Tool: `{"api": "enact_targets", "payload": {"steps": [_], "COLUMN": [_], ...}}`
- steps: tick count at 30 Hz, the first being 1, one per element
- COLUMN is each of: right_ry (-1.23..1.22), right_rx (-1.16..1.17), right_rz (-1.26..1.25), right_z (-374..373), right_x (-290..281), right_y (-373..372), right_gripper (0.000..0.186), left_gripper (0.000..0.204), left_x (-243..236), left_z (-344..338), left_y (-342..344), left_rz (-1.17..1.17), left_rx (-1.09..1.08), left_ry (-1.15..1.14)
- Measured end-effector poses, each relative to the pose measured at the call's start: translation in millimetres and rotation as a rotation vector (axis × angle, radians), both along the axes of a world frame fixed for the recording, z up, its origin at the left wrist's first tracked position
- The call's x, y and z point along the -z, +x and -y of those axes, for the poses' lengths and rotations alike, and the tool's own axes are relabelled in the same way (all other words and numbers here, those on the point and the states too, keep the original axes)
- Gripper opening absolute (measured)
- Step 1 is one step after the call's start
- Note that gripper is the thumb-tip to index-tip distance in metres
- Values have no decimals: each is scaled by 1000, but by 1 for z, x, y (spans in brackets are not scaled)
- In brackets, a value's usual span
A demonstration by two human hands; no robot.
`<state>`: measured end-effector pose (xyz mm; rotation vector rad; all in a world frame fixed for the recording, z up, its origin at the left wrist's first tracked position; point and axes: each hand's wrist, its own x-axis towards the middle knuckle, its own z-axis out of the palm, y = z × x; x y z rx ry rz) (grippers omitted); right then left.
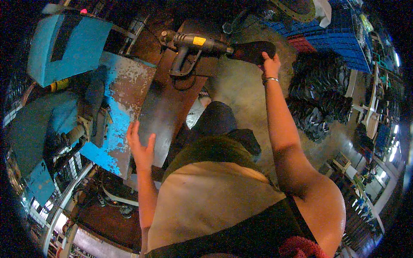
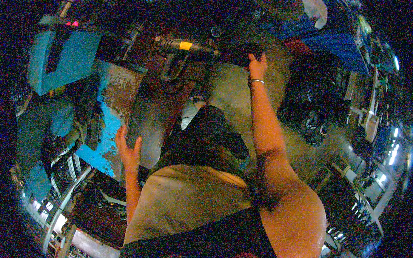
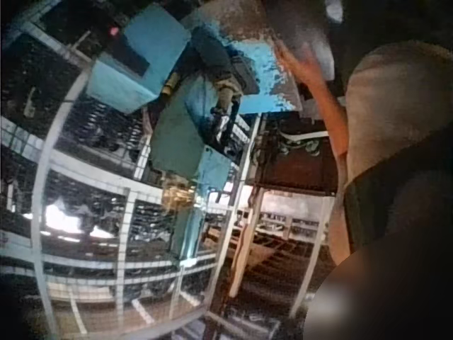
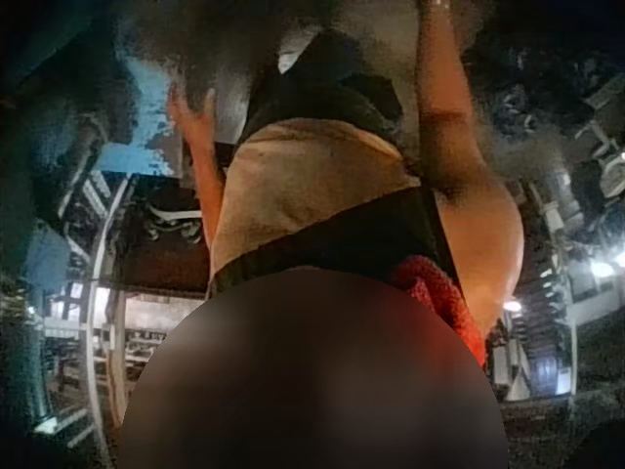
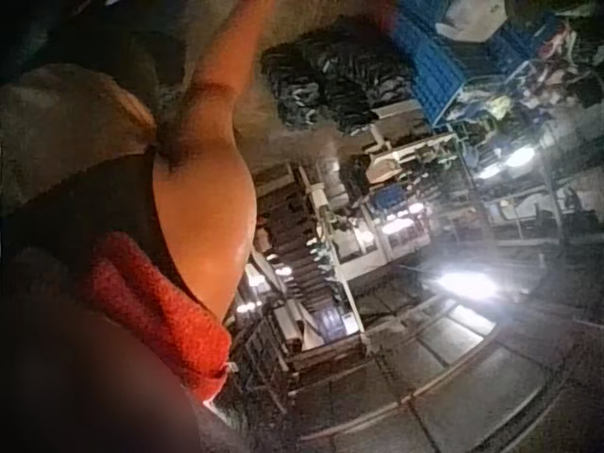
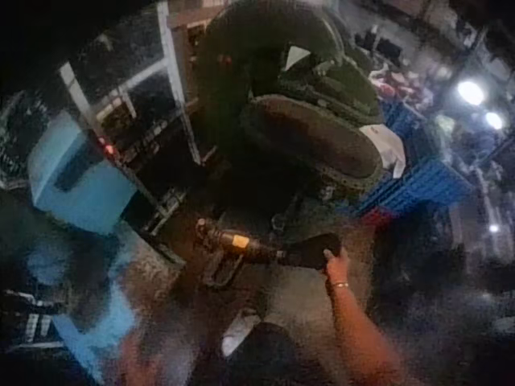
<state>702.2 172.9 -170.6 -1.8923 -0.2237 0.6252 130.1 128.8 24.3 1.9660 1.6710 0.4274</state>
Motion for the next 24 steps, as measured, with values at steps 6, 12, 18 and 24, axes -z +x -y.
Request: {"api": "enact_targets", "payload": {"steps": [6, 12, 18, 24], "right_ry": [13, -201, -138, -240], "right_rx": [-96, -123, -180, -268], "right_rz": [-10, 268, 379, 545], "right_z": [24, 15, -2, 14], "right_x": [-72, -3, 16, -31], "right_y": [14, 28, 18, 31], "right_gripper": [27, 30, 41, 63], "left_gripper": [70, 68, 68, 67], "left_x": [12, 17, 22, 27], "left_z": [13, 12, 3, -8], "left_y": [-5, -7, -20, -31], "left_rz": [13, 67, 57, 62], "left_rx": [-32, -37, -65, -129], "left_ry": [-56, -44, -15, 36]}}
